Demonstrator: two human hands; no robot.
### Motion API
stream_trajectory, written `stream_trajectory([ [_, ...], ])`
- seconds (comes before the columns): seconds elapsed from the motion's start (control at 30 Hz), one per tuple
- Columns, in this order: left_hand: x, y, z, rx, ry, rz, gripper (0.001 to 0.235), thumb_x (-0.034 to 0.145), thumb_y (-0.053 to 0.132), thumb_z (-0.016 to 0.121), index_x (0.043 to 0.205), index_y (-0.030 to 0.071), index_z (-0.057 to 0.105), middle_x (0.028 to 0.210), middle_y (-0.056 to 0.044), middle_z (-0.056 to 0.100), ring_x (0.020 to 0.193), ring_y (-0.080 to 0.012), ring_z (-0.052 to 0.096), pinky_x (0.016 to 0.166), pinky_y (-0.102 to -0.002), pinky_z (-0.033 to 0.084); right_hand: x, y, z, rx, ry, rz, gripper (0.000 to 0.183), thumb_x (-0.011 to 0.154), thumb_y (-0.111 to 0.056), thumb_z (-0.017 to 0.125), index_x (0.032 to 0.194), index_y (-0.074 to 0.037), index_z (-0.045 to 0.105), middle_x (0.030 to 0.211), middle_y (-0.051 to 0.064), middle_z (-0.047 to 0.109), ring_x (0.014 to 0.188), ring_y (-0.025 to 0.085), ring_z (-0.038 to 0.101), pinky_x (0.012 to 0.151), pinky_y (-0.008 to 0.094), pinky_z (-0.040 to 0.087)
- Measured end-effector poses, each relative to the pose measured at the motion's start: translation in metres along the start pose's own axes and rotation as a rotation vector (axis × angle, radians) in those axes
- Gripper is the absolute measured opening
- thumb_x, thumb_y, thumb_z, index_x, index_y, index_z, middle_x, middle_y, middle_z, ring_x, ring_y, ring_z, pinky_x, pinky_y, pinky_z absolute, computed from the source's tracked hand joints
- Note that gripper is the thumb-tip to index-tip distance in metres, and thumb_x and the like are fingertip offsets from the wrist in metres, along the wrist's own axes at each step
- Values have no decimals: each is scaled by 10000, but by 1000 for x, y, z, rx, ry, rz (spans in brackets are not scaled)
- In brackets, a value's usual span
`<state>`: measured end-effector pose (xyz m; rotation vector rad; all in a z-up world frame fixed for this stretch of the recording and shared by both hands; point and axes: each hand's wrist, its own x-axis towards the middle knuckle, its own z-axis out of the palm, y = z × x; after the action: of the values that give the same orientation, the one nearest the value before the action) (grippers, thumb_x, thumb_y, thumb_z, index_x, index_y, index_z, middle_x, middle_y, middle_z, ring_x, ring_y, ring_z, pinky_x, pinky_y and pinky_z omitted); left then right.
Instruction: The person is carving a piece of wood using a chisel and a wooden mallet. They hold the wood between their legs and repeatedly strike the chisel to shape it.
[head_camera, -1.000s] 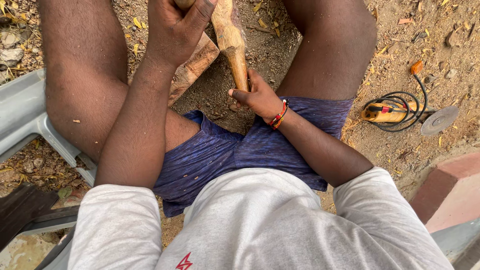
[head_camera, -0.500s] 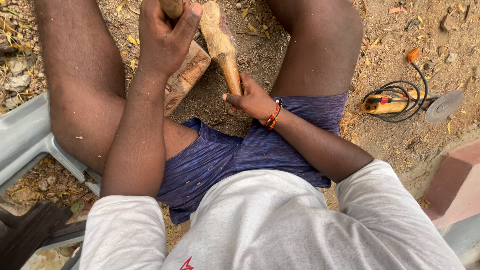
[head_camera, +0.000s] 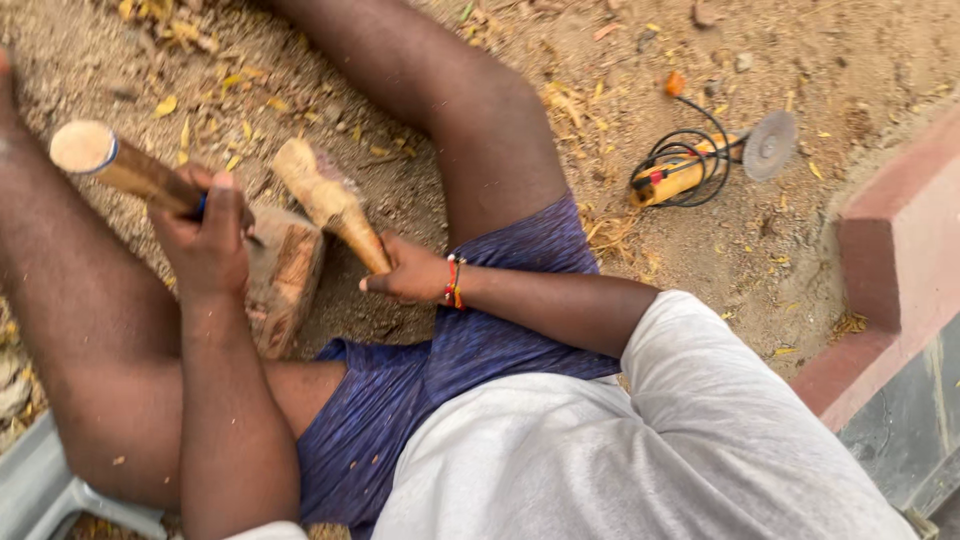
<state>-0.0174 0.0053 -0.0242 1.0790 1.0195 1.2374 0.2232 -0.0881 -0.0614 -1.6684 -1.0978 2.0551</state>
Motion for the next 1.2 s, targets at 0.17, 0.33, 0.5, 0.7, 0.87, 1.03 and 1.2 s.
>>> stream_trajectory([
  [0.17,4,-8,2,-17,7,12,246,1117,149,655,964,135,464,672,5,485,533,-87,464,506,-257,413,16,10,3,-165,56,-124,543,817,-264,840,1132,30,510,782,106,654,627,161,668,518,338,545],
  [0.33,1,-22,-9,48,46,65,338,1186,190,677,933,114,466,708,-6,509,553,-103,489,518,-267,462,14,2,8,-230,86,-54,567,809,-279,844,1147,53,532,804,142,701,662,174,693,551,348,560],
  [0.5,7,-22,-13,-16,82,138,200,1161,177,637,1059,113,477,687,-17,485,508,-99,447,509,-275,411,18,-2,7,-186,123,-38,573,802,-282,828,1164,34,516,845,126,699,667,189,723,559,353,583],
  [0.7,-9,-9,-22,43,121,19,92,1112,110,598,1125,67,518,954,-48,573,834,-142,574,807,-317,564,21,8,4,-107,88,-60,564,840,-244,820,1242,-1,508,812,160,654,564,186,618,467,354,491],
  [0.87,-42,15,-18,752,71,111,166,1093,179,657,1015,35,632,886,-101,657,831,-238,667,770,-411,526,18,9,-12,-65,55,-89,596,848,-205,800,1317,-36,473,873,52,677,594,119,659,494,270,547],
  [1.03,-51,34,-6,806,4,48,138,996,151,674,1008,20,631,814,-139,639,769,-285,650,692,-436,513,9,-2,-16,-113,36,-30,583,886,-222,792,1326,-2,480,861,64,644,623,110,628,492,267,494],
  [1.2,-45,37,-4,778,1,-265,121,1014,180,613,1018,81,683,806,-86,681,739,-217,670,690,-376,548,-6,-18,-17,-131,-21,-12,585,907,-207,756,1363,-26,439,897,40,648,678,101,633,536,252,521],
])
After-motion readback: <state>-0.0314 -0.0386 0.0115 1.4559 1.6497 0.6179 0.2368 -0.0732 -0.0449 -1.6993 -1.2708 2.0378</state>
